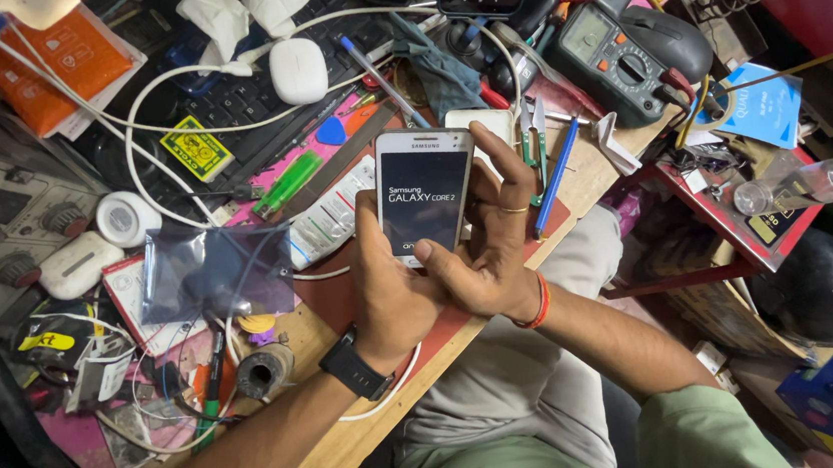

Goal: The person removes the back cover and battery from a Samsung Galaxy Core 2, then removes the back cover and battery from a white smartphone. The person handles SIM cards and a SIM tray, placing them on the workbench.

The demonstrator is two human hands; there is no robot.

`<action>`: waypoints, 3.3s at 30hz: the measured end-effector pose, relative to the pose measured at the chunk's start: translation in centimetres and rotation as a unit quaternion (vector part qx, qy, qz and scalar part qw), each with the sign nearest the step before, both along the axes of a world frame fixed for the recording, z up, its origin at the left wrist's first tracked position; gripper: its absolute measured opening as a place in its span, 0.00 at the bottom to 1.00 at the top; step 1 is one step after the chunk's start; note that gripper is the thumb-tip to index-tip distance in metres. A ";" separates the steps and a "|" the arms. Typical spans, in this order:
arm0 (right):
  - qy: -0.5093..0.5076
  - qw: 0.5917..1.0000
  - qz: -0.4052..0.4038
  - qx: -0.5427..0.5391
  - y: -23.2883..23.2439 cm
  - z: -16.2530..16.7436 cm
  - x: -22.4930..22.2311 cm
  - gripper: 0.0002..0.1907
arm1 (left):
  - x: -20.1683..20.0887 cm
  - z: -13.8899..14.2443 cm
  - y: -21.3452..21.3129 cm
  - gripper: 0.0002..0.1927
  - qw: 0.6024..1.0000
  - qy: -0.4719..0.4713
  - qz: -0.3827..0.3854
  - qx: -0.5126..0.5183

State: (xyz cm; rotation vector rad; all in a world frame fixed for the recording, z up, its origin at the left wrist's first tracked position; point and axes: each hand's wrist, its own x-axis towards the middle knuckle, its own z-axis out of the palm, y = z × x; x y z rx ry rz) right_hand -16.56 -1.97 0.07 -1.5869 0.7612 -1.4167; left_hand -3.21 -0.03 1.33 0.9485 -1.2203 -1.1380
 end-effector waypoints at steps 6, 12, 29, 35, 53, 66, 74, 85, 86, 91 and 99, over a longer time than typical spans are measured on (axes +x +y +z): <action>0.006 1.000 -0.005 0.000 0.0 0.0 0.1 0.50 | -0.1 -0.2 0.0 0.34 1.000 0.025 -0.008 0.012; 0.008 1.000 -0.006 -0.007 0.0 -0.1 0.0 0.50 | -0.2 -0.3 0.1 0.33 0.999 0.030 -0.014 0.011; -0.009 1.000 0.000 -0.005 -0.1 -0.3 0.1 0.50 | -0.1 -0.3 0.0 0.32 1.000 -0.003 0.000 -0.010; 0.000 1.000 -0.005 -0.025 -0.2 -0.5 0.1 0.49 | -0.1 -0.4 0.0 0.32 1.000 0.001 0.000 -0.028; -0.003 1.000 -0.004 -0.009 0.0 -0.4 0.0 0.49 | -0.1 -0.2 0.1 0.32 1.000 0.008 -0.008 -0.010; 0.019 0.999 -0.023 -0.040 -0.3 0.2 0.2 0.48 | -0.2 -0.6 0.1 0.32 0.999 0.030 -0.017 -0.002; -0.011 1.000 0.011 0.004 0.0 -0.1 0.0 0.50 | -0.1 -0.5 0.1 0.33 0.999 0.028 -0.014 0.003; 0.000 1.000 0.006 0.012 0.0 -0.2 -0.1 0.51 | 0.1 0.0 -0.2 0.33 1.000 0.008 -0.006 -0.008; 0.001 1.000 0.006 0.004 -0.1 -0.2 -0.1 0.50 | 0.1 0.0 -0.2 0.33 1.000 0.009 -0.009 -0.005; 0.001 1.000 0.011 -0.006 -0.1 -0.3 -0.1 0.50 | 0.0 -0.1 -0.1 0.32 0.999 0.034 -0.015 0.005; 0.011 1.000 0.020 0.000 0.0 0.0 -0.1 0.50 | 0.0 -0.2 -0.2 0.30 0.999 0.039 -0.020 0.014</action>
